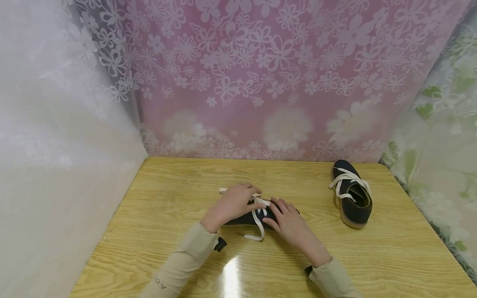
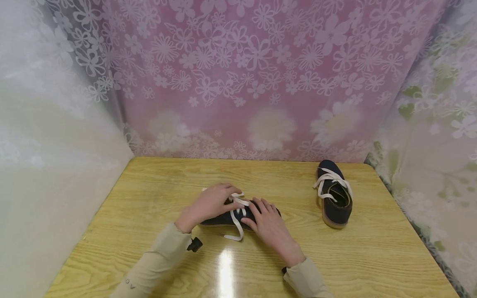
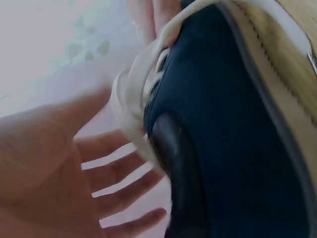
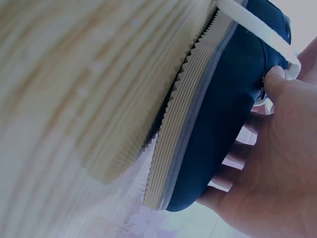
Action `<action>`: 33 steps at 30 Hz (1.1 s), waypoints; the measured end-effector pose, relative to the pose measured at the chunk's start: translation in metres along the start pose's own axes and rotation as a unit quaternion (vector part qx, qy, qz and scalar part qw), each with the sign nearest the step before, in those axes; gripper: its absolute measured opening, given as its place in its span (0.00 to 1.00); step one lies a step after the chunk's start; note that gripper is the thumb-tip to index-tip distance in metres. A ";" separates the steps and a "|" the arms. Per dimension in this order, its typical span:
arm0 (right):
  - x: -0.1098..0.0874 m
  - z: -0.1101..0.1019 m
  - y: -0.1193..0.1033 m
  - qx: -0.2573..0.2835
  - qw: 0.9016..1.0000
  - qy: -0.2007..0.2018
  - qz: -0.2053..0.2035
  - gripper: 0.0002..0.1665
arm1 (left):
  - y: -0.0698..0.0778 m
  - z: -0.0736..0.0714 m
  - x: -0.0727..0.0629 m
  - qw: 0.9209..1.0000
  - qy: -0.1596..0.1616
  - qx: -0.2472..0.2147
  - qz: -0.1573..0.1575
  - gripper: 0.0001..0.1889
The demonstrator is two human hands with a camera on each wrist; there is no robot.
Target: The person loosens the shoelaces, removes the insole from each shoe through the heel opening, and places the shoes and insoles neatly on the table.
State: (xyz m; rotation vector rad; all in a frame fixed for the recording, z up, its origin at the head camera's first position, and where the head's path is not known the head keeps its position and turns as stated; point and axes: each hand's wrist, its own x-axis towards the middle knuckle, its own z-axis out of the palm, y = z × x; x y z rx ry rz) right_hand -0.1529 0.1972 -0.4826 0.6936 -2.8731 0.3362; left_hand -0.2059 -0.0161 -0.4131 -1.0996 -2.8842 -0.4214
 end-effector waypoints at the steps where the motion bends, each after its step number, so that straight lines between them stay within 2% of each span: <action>1: 0.000 0.000 0.000 0.001 1.000 -0.001 0.000 0.32 | 0.002 0.003 0.001 1.000 -0.003 0.010 0.005 0.22; 3: 0.000 0.000 0.000 0.006 1.000 -0.005 0.001 0.32 | 0.006 0.007 0.004 0.999 0.000 0.032 0.008 0.20; 5: 0.000 0.000 0.000 0.012 1.000 -0.009 0.004 0.32 | 0.007 0.011 0.006 0.999 0.018 0.042 0.004 0.14; 8: 0.000 0.000 0.000 0.024 1.000 -0.011 0.010 0.35 | 0.007 0.009 0.008 0.998 0.065 0.013 -0.011 0.08; 10: 0.000 0.000 -0.001 0.030 0.999 -0.012 0.012 0.36 | 0.006 0.004 0.009 0.993 0.115 -0.011 -0.022 0.09; 14: 0.001 0.000 -0.001 0.030 0.999 -0.008 0.014 0.36 | -0.001 -0.016 0.009 0.972 0.229 -0.034 -0.035 0.12; 16: 0.001 -0.001 -0.001 0.028 1.000 -0.004 0.014 0.36 | -0.006 -0.027 0.008 0.961 0.268 -0.048 -0.042 0.13; 21: 0.002 -0.002 -0.002 0.027 0.999 -0.006 0.015 0.36 | -0.016 -0.047 0.006 0.937 0.331 -0.083 -0.075 0.14; 22: 0.002 -0.002 -0.002 0.028 0.999 -0.007 0.016 0.36 | -0.018 -0.050 0.006 0.933 0.341 -0.082 -0.081 0.14; 23: 0.002 -0.001 -0.002 0.028 0.999 -0.010 0.018 0.36 | -0.019 -0.051 0.006 0.932 0.342 -0.076 -0.089 0.13; 24: 0.002 -0.001 -0.001 0.028 0.999 -0.011 0.019 0.36 | -0.020 -0.052 0.006 0.935 0.335 -0.068 -0.094 0.13; 26: 0.002 -0.001 -0.001 0.028 0.999 -0.014 0.021 0.37 | -0.022 -0.049 0.007 0.951 0.290 -0.046 -0.101 0.11; 29: 0.001 -0.001 -0.001 0.029 0.999 -0.013 0.020 0.36 | -0.023 -0.037 0.008 0.982 0.173 -0.033 -0.073 0.08; 30: 0.001 -0.001 -0.001 0.030 0.999 -0.013 0.019 0.36 | -0.023 -0.031 0.009 0.988 0.134 -0.040 -0.061 0.08; 31: 0.001 -0.001 -0.001 0.031 0.999 -0.013 0.018 0.36 | -0.022 -0.026 0.010 0.993 0.100 -0.045 -0.051 0.08; 33: 0.001 -0.001 -0.001 0.032 0.999 -0.015 0.016 0.36 | -0.019 -0.016 0.011 0.997 0.048 -0.059 -0.032 0.10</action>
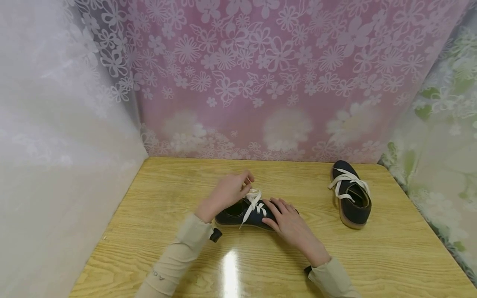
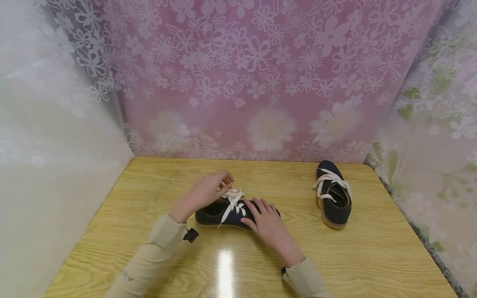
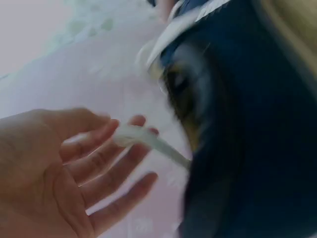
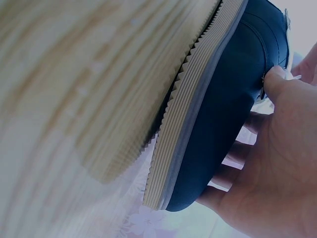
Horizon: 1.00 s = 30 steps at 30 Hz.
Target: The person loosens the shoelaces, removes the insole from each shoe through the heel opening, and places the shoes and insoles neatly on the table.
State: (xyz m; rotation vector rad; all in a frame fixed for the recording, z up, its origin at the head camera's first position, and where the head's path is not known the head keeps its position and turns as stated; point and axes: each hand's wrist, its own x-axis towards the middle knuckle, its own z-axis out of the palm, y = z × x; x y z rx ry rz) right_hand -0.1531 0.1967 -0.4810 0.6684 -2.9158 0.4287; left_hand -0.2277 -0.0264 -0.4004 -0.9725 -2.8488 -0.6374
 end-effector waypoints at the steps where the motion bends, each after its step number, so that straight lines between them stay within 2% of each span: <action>1: 0.000 0.000 0.000 -0.001 1.000 -0.002 0.000 0.37 | 0.002 0.004 0.000 1.000 -0.019 -0.004 0.004 0.12; 4: 0.000 0.001 0.000 -0.003 1.000 -0.005 0.001 0.37 | 0.008 0.012 0.000 0.998 -0.058 0.018 0.014 0.16; 6: 0.000 0.001 0.000 -0.005 1.000 -0.005 0.000 0.37 | 0.010 0.016 0.000 0.997 -0.071 0.031 0.022 0.14; 9: 0.001 0.001 -0.001 -0.002 1.000 -0.003 -0.003 0.37 | 0.012 0.018 0.001 0.996 -0.073 0.039 0.027 0.09; 12: 0.001 0.001 0.000 -0.002 1.000 -0.001 -0.004 0.37 | 0.013 0.018 0.002 0.997 -0.064 0.042 0.015 0.08; 16: 0.000 0.001 0.000 -0.002 1.000 0.003 -0.003 0.37 | 0.014 0.014 0.001 0.996 -0.081 0.035 0.004 0.11; 20: 0.000 0.000 0.000 0.001 1.000 0.005 -0.001 0.37 | 0.014 0.012 0.001 0.996 -0.090 0.022 0.014 0.07; 23: 0.000 0.001 0.000 0.002 1.000 0.003 0.000 0.36 | 0.016 0.010 0.001 0.997 -0.070 0.029 0.017 0.05; 26: 0.000 0.001 0.000 0.002 1.000 0.003 0.000 0.36 | 0.017 0.004 0.005 0.999 -0.034 0.030 0.006 0.06; 30: 0.000 0.002 0.001 0.000 1.000 0.003 -0.001 0.36 | 0.015 -0.009 0.010 0.999 0.045 -0.005 -0.026 0.08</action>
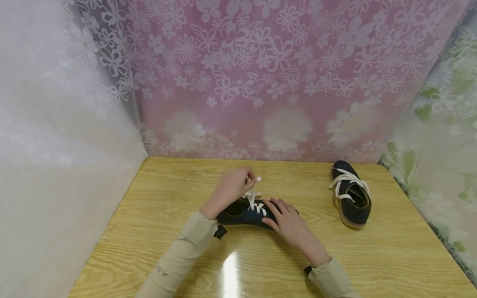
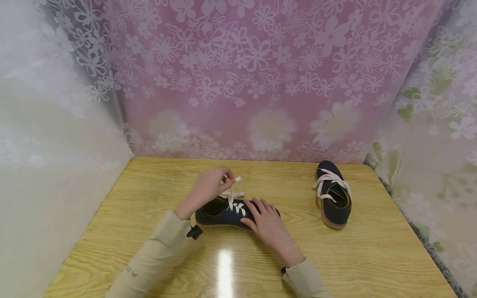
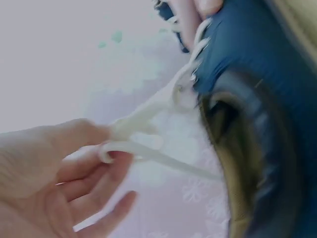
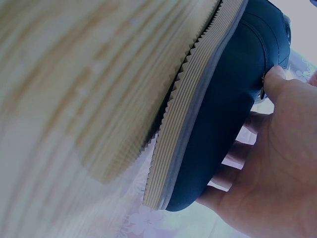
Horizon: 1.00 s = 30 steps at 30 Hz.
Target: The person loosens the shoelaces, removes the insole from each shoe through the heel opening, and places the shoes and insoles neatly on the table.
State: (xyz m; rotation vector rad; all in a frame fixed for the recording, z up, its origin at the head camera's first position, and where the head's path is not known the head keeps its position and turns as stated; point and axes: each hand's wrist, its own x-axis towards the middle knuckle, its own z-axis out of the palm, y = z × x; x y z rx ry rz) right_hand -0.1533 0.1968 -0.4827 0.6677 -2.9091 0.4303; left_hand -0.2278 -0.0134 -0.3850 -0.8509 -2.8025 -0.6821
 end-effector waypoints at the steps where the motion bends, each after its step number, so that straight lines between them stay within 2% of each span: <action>1: 0.000 0.000 0.000 -0.001 1.000 0.000 0.000 0.36 | -0.001 -0.003 0.001 1.000 0.026 -0.015 -0.008 0.08; 3: 0.000 0.000 0.000 -0.001 1.000 -0.002 0.000 0.37 | -0.003 -0.007 0.004 0.995 0.090 -0.039 -0.016 0.07; 5: 0.000 0.000 0.000 -0.002 1.000 -0.002 0.002 0.37 | -0.005 -0.010 0.006 0.987 0.145 -0.063 -0.018 0.06; 7: 0.000 0.000 0.000 -0.002 1.000 -0.003 0.003 0.37 | -0.006 -0.009 0.007 0.981 0.172 -0.086 -0.020 0.05; 8: 0.000 0.000 0.000 -0.003 1.000 -0.004 0.004 0.37 | -0.008 -0.008 0.007 0.981 0.170 -0.093 -0.021 0.06; 10: 0.000 0.000 0.000 -0.003 1.000 -0.005 0.004 0.37 | -0.010 -0.004 0.006 0.988 0.129 -0.088 -0.020 0.08; 13: 0.000 0.001 0.000 -0.002 1.000 -0.006 0.004 0.37 | -0.012 0.003 0.001 0.998 0.033 -0.044 -0.012 0.12; 15: 0.000 0.001 -0.001 -0.002 1.000 -0.006 0.003 0.37 | -0.012 0.007 -0.003 1.000 -0.014 -0.007 -0.006 0.14; 17: 0.000 0.001 -0.001 -0.001 1.000 -0.005 0.002 0.37 | -0.011 0.010 -0.008 0.999 -0.039 0.019 -0.009 0.16; 21: -0.001 0.001 -0.002 -0.001 1.000 0.000 0.002 0.37 | -0.008 0.017 -0.018 0.998 -0.056 0.029 -0.022 0.21; 24: 0.000 0.001 -0.001 -0.004 1.000 0.002 0.003 0.36 | -0.006 0.024 -0.023 0.998 -0.057 0.028 -0.026 0.22; 30: 0.000 0.001 0.000 -0.009 1.000 0.003 0.003 0.36 | -0.001 0.038 -0.030 0.997 -0.045 0.049 -0.028 0.15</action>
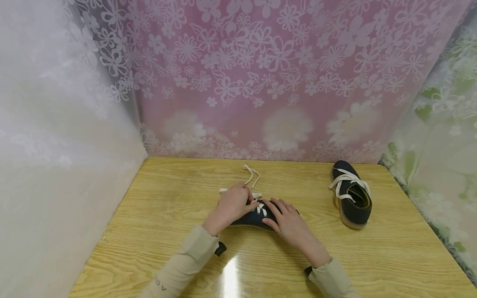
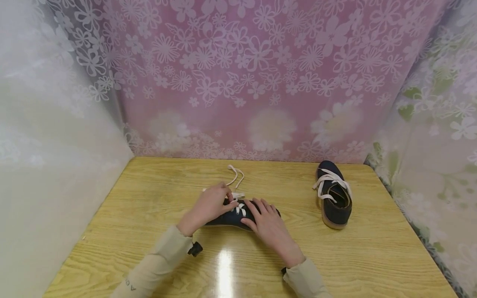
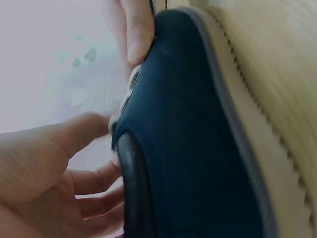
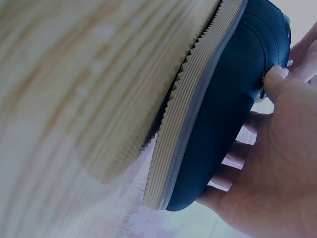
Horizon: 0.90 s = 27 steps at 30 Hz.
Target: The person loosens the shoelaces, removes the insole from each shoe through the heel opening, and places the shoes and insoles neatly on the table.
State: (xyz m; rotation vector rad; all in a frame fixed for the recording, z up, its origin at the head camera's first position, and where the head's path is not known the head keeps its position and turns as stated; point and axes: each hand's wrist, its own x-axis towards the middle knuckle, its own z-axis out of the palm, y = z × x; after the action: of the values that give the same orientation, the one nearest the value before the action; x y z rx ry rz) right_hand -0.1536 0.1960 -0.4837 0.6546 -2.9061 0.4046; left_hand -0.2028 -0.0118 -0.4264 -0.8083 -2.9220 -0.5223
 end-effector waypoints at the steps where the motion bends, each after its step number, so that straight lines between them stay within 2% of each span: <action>1: 0.000 0.000 0.000 0.001 1.000 0.000 0.000 0.36 | 0.001 0.002 0.000 1.000 0.007 0.002 0.000 0.13; 3: 0.000 0.000 0.000 0.001 1.000 0.001 0.000 0.36 | 0.004 0.003 -0.001 1.000 0.028 -0.008 -0.002 0.10; 7: 0.000 0.000 0.000 0.001 1.000 0.001 0.000 0.36 | 0.009 -0.003 -0.002 0.995 0.072 -0.063 -0.004 0.08; 10: 0.000 -0.001 0.000 0.003 1.000 0.001 0.001 0.36 | 0.013 -0.010 -0.004 0.991 0.089 -0.097 0.004 0.06; 14: 0.000 -0.002 0.000 0.006 1.000 0.004 0.001 0.36 | 0.014 -0.014 -0.004 0.988 0.083 -0.125 0.018 0.05; 16: -0.001 -0.002 0.000 0.008 1.000 0.005 -0.001 0.36 | 0.014 -0.015 -0.004 0.985 0.071 -0.155 0.018 0.05; 18: -0.001 -0.002 0.000 0.010 1.000 0.004 -0.002 0.36 | 0.014 -0.019 -0.004 0.978 0.063 -0.198 0.014 0.06; 21: 0.000 -0.002 -0.001 0.011 1.000 0.003 -0.004 0.36 | 0.015 -0.029 -0.004 0.962 0.076 -0.261 0.018 0.07; 27: 0.000 -0.003 -0.001 0.013 1.000 -0.002 -0.001 0.36 | 0.019 -0.062 -0.007 0.931 0.162 -0.322 0.053 0.09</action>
State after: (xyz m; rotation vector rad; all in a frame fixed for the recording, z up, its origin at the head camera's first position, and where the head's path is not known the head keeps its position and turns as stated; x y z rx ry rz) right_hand -0.1526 0.1960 -0.4802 0.6616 -2.9079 0.4411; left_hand -0.1886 -0.0211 -0.3632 -0.8182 -2.3821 -1.4852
